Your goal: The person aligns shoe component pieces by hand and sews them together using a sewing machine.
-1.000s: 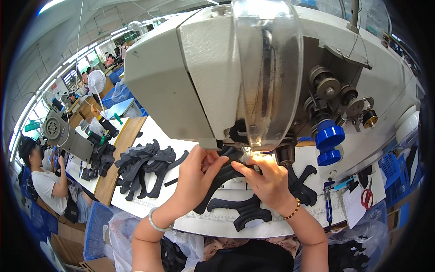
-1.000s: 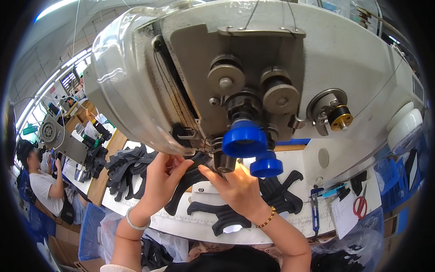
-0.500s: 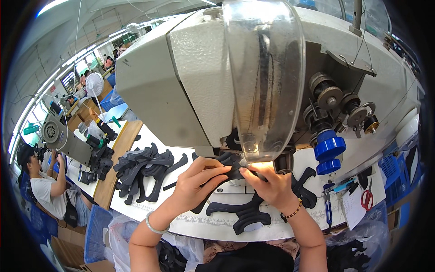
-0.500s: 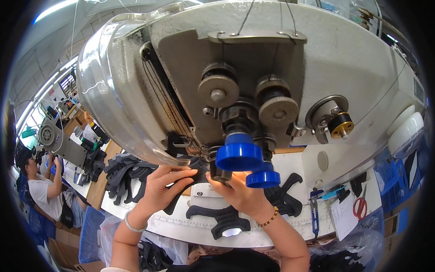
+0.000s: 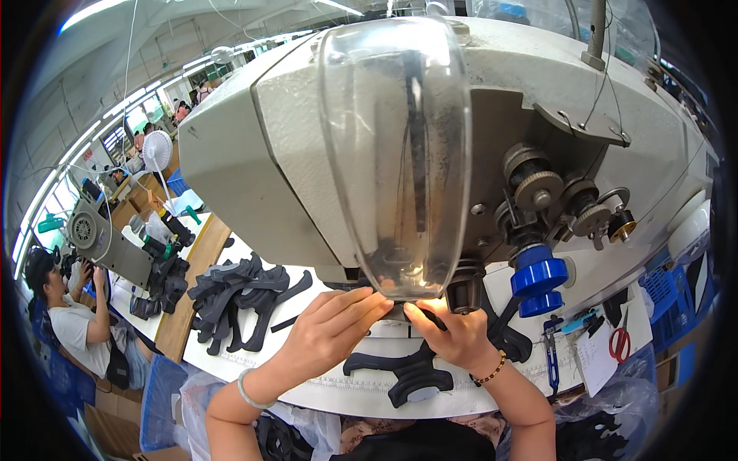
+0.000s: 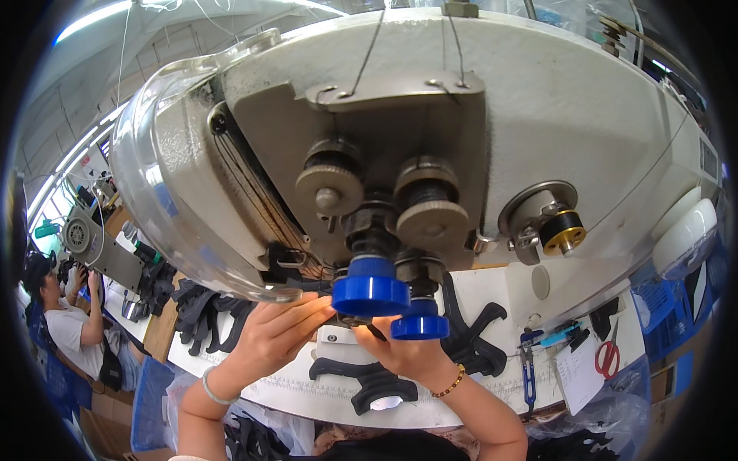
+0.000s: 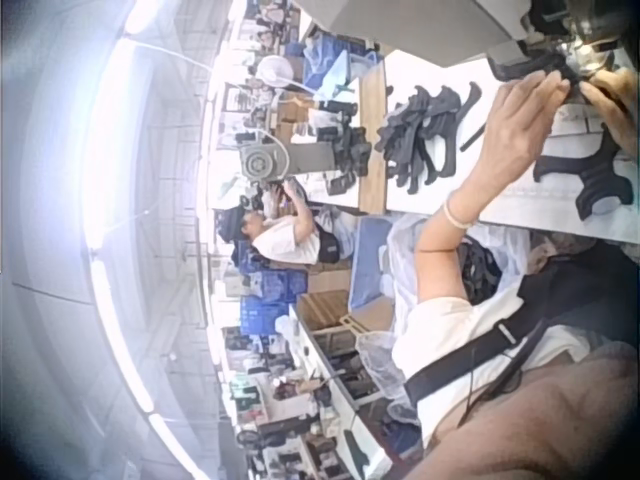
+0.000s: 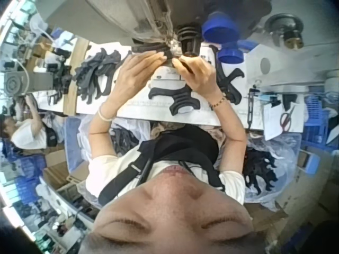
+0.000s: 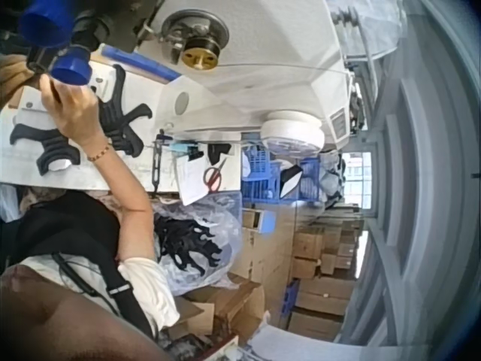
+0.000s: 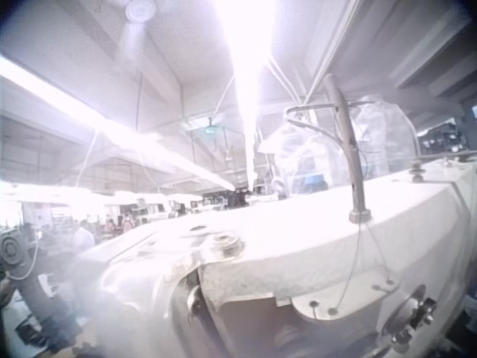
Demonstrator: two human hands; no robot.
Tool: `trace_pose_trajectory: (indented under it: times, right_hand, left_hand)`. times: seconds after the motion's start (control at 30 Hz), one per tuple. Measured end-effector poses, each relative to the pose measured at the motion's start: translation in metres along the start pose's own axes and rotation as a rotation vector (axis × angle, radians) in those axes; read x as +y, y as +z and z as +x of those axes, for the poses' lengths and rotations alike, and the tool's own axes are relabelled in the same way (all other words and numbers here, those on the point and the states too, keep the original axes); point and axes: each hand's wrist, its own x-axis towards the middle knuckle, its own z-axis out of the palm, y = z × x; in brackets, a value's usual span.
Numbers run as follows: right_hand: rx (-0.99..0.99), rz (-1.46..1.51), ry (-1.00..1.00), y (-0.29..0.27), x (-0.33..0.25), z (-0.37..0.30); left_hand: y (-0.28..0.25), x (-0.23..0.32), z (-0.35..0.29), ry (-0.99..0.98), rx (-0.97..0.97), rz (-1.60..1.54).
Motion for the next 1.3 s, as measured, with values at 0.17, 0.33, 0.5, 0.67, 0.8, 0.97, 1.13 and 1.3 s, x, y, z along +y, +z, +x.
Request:
trace_pose_trajectory:
  times: [0.17, 0.33, 0.5, 0.67, 0.8, 0.97, 1.13, 1.3]
  right_hand:
    - [-0.004, 0.036, 0.081, 0.001, -0.001, -0.002]
    - [-0.033, -0.060, 0.088, 0.001, -0.005, -0.002]
    - [-0.065, -0.163, 0.079, -0.006, -0.013, 0.001]
    - [-0.089, -0.011, 0.177, -0.008, -0.009, 0.009]
    - [-0.121, 0.058, 0.264, -0.002, -0.012, 0.007]
    - [-0.165, 0.067, 0.293, 0.000, -0.011, -0.003]
    - [-0.116, 0.026, 0.191, -0.003, -0.009, -0.009]
    - [-0.092, 0.038, 0.195, -0.002, -0.015, -0.003]
  left_hand:
    - [0.005, -0.001, 0.002, -0.001, 0.023, 0.000]
    - [0.003, -0.007, 0.004, -0.009, 0.008, -0.036]
    - [0.005, -0.017, 0.005, 0.021, -0.002, -0.064]
    - [0.016, -0.027, 0.006, -0.091, 0.014, -0.211]
    - [0.017, -0.033, 0.007, -0.129, 0.019, -0.302]
    - [0.021, -0.040, 0.007, -0.120, 0.018, -0.324]
    - [0.020, -0.042, 0.006, -0.132, -0.050, -0.278]
    - [0.028, -0.051, 0.002, -0.073, 0.011, -0.175]
